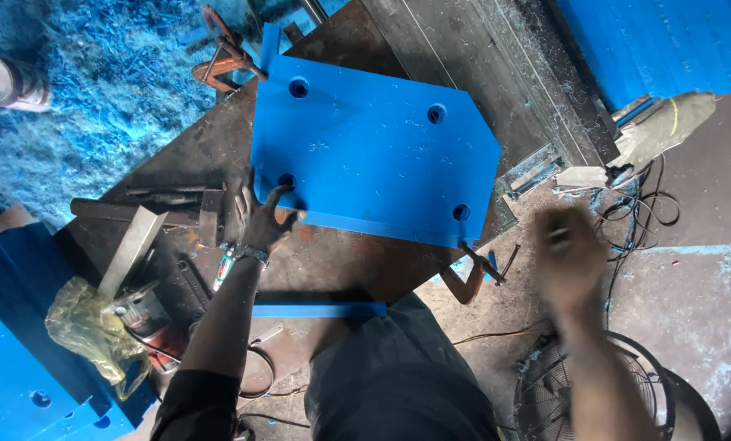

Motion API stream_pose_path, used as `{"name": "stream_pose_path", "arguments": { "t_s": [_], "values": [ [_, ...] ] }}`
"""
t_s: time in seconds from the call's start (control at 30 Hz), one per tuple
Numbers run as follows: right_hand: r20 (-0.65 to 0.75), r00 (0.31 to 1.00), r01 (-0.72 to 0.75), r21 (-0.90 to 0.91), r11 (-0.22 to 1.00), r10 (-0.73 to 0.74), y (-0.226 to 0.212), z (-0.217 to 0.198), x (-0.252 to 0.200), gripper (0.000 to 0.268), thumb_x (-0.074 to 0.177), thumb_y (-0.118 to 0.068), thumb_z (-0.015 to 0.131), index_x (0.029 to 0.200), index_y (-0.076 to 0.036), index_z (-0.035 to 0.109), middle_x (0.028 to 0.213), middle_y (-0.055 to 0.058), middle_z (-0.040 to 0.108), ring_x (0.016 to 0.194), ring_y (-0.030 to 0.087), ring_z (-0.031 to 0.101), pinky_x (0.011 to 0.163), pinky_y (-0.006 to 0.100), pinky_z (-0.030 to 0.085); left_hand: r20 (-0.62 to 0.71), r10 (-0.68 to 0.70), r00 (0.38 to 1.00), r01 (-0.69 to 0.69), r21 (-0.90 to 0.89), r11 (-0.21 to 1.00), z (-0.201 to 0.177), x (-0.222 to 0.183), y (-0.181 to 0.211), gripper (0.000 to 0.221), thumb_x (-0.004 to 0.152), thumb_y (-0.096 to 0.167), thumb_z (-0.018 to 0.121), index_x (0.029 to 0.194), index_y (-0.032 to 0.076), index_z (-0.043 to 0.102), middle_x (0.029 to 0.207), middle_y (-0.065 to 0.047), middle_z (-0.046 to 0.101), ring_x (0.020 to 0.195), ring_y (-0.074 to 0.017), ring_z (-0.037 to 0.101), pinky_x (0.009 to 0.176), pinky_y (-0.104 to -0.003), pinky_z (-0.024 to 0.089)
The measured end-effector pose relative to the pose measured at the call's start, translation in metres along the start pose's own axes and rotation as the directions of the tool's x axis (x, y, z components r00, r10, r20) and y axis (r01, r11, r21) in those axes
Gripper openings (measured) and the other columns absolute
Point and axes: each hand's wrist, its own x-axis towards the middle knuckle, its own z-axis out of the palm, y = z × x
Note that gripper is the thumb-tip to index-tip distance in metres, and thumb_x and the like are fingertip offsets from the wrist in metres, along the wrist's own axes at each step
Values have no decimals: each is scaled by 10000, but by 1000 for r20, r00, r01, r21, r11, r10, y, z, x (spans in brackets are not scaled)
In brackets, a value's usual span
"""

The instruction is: Processing and moving blue plastic panels using clamps in a workshop environment.

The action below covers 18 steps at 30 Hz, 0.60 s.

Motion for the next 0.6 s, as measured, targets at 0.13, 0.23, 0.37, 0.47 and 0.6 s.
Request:
{"name": "stream_pose_path", "arguments": {
  "t_s": [0.13, 0.23, 0.37, 0.47, 0.6],
  "values": [
    [489, 569, -507, -424, 750, 661, 131, 35, 5, 542, 1050, -587, 506, 1144, -84, 687, 1098, 112, 740, 993, 259, 713, 912, 437, 556, 24, 16, 1000, -18, 80, 997, -5, -5, 9, 644, 812, 652, 763, 1386, 398, 621, 1601, -268, 274, 1441, -517, 292, 1183, -661, 330],
    [691, 359, -355, -520, 777, 627, 164, 82, -14, 685, 930, -721, 537, 1208, -111, 676, 1199, 139, 730, 1093, 300, 691, 972, 466, 523, -99, 136, 986, -114, 202, 973, 28, 0, -17, 665, 755, 635, 803, 1347, 371, 655, 1510, -298, 327, 1332, -550, 340, 1066, -682, 364],
    [651, 517, -323, -453, 831, 556, 160, 120, -26, 747, 845, -703, 681, 1197, -46, 644, 1084, 190, 759, 1004, 358, 728, 868, 465, 576, -57, 103, 993, -93, 148, 985, 9, 0, 1, 589, 758, 463, 813, 1319, 364, 663, 1597, -171, 356, 1370, -488, 404, 1092, -640, 411],
    [640, 519, -370, -430, 824, 567, 141, 117, -14, 688, 837, -651, 704, 1140, -35, 669, 933, 188, 783, 869, 359, 765, 803, 465, 594, -129, 146, 981, -122, 177, 977, 32, 3, -12, 598, 750, 479, 865, 1301, 340, 680, 1581, -172, 328, 1349, -525, 355, 1019, -722, 357],
    [647, 519, -345, -439, 830, 558, 136, 106, -3, 582, 831, -589, 723, 1047, -48, 723, 841, 157, 779, 770, 322, 761, 751, 462, 596, -156, 116, 981, -90, 167, 982, 29, -6, -1, 634, 712, 427, 884, 1288, 278, 664, 1602, -146, 345, 1420, -450, 366, 1091, -652, 391]
  ]
}}
